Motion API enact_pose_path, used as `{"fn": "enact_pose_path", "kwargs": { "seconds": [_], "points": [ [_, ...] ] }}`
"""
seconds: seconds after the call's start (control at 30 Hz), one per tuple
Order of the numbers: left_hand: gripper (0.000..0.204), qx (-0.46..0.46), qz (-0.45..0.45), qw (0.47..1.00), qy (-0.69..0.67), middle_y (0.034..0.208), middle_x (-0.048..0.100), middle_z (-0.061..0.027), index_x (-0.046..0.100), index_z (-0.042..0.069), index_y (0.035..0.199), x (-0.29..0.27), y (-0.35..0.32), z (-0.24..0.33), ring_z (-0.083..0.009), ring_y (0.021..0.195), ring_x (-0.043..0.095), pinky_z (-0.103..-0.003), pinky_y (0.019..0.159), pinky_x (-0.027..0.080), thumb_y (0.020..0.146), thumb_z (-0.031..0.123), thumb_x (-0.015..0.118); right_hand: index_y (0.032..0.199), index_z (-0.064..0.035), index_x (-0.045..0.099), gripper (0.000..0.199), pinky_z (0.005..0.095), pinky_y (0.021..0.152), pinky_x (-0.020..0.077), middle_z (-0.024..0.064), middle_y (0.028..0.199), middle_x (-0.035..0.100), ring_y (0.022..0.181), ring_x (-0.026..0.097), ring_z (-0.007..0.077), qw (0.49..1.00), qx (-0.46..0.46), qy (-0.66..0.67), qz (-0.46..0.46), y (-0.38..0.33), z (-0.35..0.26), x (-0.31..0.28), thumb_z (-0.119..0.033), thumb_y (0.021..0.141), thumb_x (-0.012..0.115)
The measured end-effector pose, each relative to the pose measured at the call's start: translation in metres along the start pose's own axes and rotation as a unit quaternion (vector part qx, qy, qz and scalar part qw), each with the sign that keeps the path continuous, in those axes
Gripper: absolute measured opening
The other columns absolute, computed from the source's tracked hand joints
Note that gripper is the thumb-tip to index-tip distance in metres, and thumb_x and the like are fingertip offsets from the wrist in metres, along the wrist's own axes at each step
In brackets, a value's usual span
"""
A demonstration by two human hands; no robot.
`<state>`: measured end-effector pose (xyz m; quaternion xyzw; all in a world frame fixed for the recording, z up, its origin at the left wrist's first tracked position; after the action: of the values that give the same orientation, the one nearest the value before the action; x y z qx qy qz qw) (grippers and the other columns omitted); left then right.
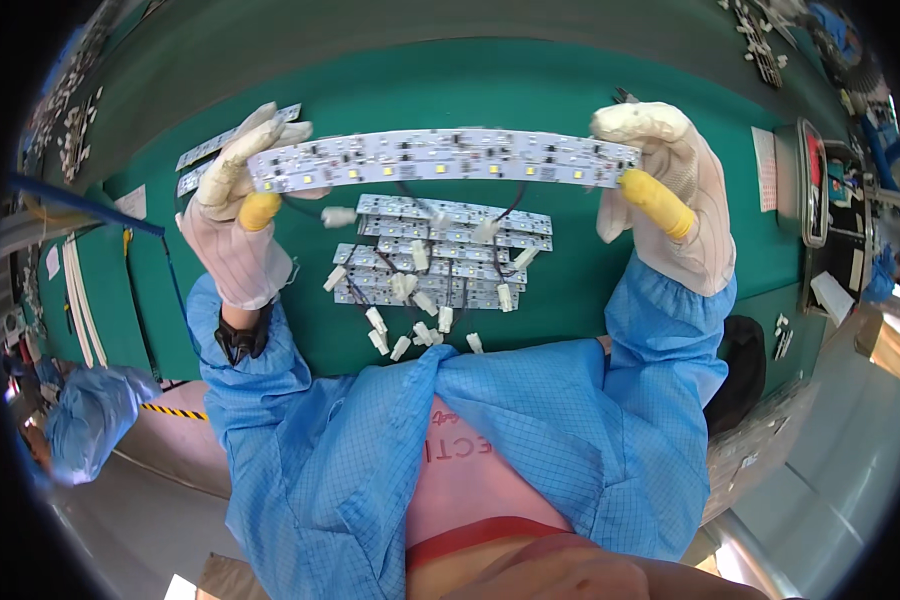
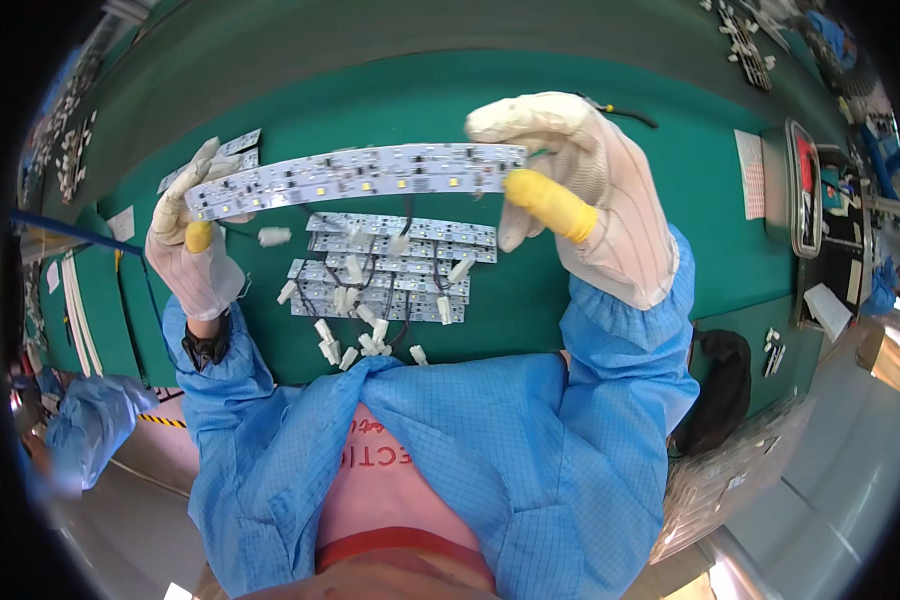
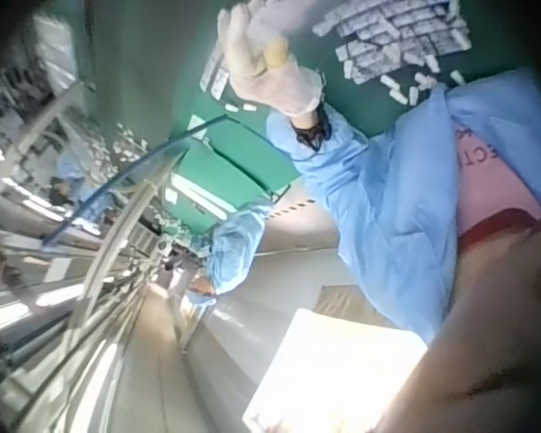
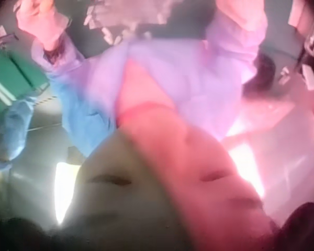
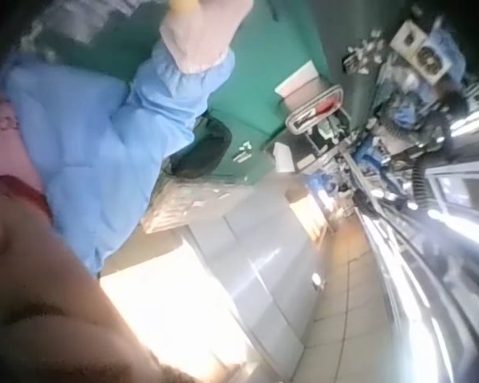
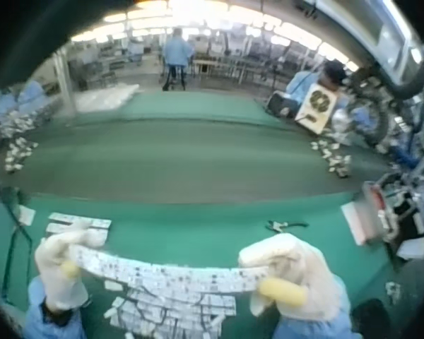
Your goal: Inspecting and trimming electronic components on PCB strips at a manual assembly station.
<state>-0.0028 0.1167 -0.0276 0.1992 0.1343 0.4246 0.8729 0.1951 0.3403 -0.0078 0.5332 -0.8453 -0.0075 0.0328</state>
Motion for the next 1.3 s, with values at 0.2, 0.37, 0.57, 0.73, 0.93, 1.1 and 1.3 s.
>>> {"fn": "enact_pose_path", "kwargs": {
  "seconds": [0.2,0.37,0.57,0.73,0.93,1.1,1.3],
  "points": [
    [0.040,0.000,-0.062,0.992,-0.111,0.107,0.062,-0.0212,0.054,-0.009,0.117,0.005,-0.005,0.010,-0.0263,0.081,0.067,-0.030,0.076,0.055,0.082,0.008,0.063,0.114,0.0016,0.054,0.048,0.0198,0.051,0.0416,0.0104,0.084,0.060,0.054,0.055,0.0110,1.000,-0.017,0.010,-0.008,0.007,0.007,0.006,-0.034,0.083,0.065],
    [0.038,-0.029,-0.093,0.992,0.080,0.102,0.064,-0.0203,0.057,-0.008,0.112,0.004,-0.004,0.023,-0.0217,0.075,0.067,-0.029,0.071,0.054,0.082,0.013,0.064,0.117,0.0047,0.050,0.074,0.0186,0.047,0.0399,0.0099,0.080,0.058,0.053,0.054,0.0104,1.000,0.025,0.001,0.007,0.012,0.020,-0.002,-0.053,0.074,0.069],
    [0.044,0.146,-0.119,0.961,0.205,0.102,0.065,-0.0187,0.057,-0.008,0.113,0.000,-0.003,0.038,-0.0205,0.079,0.067,-0.034,0.088,0.048,0.084,0.023,0.065,0.115,0.0049,0.052,0.080,0.0200,0.048,0.0409,0.0100,0.077,0.059,0.052,0.053,0.0109,0.999,0.044,-0.005,0.023,0.014,0.028,-0.002,-0.058,0.070,0.071],
    [0.042,-0.064,-0.033,0.995,-0.062,0.100,0.066,-0.0177,0.055,-0.006,0.118,0.001,-0.007,0.009,-0.0202,0.079,0.066,-0.028,0.077,0.051,0.087,0.021,0.062,0.114,0.0045,0.052,0.077,0.0203,0.048,0.0407,0.0078,0.080,0.059,0.051,0.053,0.0122,0.999,-0.007,0.020,0.028,0.008,0.016,0.001,-0.051,0.067,0.076],
    [0.033,-0.124,-0.054,0.980,0.143,0.082,0.070,-0.0085,0.054,0.000,0.123,0.000,0.006,-0.015,-0.0061,0.075,0.057,-0.018,0.065,0.040,0.093,0.012,0.052,0.118,0.0046,0.050,0.056,0.0209,0.050,0.0426,0.0135,0.085,0.064,0.055,0.059,0.0140,0.998,0.012,0.034,-0.052,-0.001,0.005,0.015,-0.032,0.079,0.068],
    [0.039,-0.115,-0.057,0.980,0.150,0.086,0.070,-0.0105,0.052,-0.002,0.124,0.001,0.006,-0.007,-0.0058,0.078,0.056,-0.021,0.071,0.041,0.092,0.022,0.054,0.119,0.0033,0.051,0.048,0.0208,0.051,0.0420,0.0109,0.084,0.064,0.056,0.059,0.0126,0.996,-0.019,0.028,-0.079,0.004,0.007,0.017,-0.030,0.086,0.061],
    [0.046,-0.031,-0.108,0.986,-0.119,0.099,0.065,-0.0178,0.055,-0.006,0.114,0.010,0.001,-0.003,-0.0224,0.091,0.065,-0.037,0.101,0.038,0.088,0.032,0.061,0.121,0.0034,0.050,0.092,0.0208,0.052,0.0414,0.0096,0.081,0.060,0.058,0.054,0.0119,0.996,0.022,-0.086,0.013,0.020,0.021,0.003,-0.071,0.068,0.062]
  ]
}}
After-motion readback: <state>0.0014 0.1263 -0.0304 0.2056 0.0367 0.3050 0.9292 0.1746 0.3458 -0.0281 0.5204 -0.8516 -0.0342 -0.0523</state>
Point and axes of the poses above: each hand's wrist, its own y-axis towards the middle knuckle, its own x-axis out of the palm, z = x × y, the point moved 8 cm from there along y, towards the middle knuckle
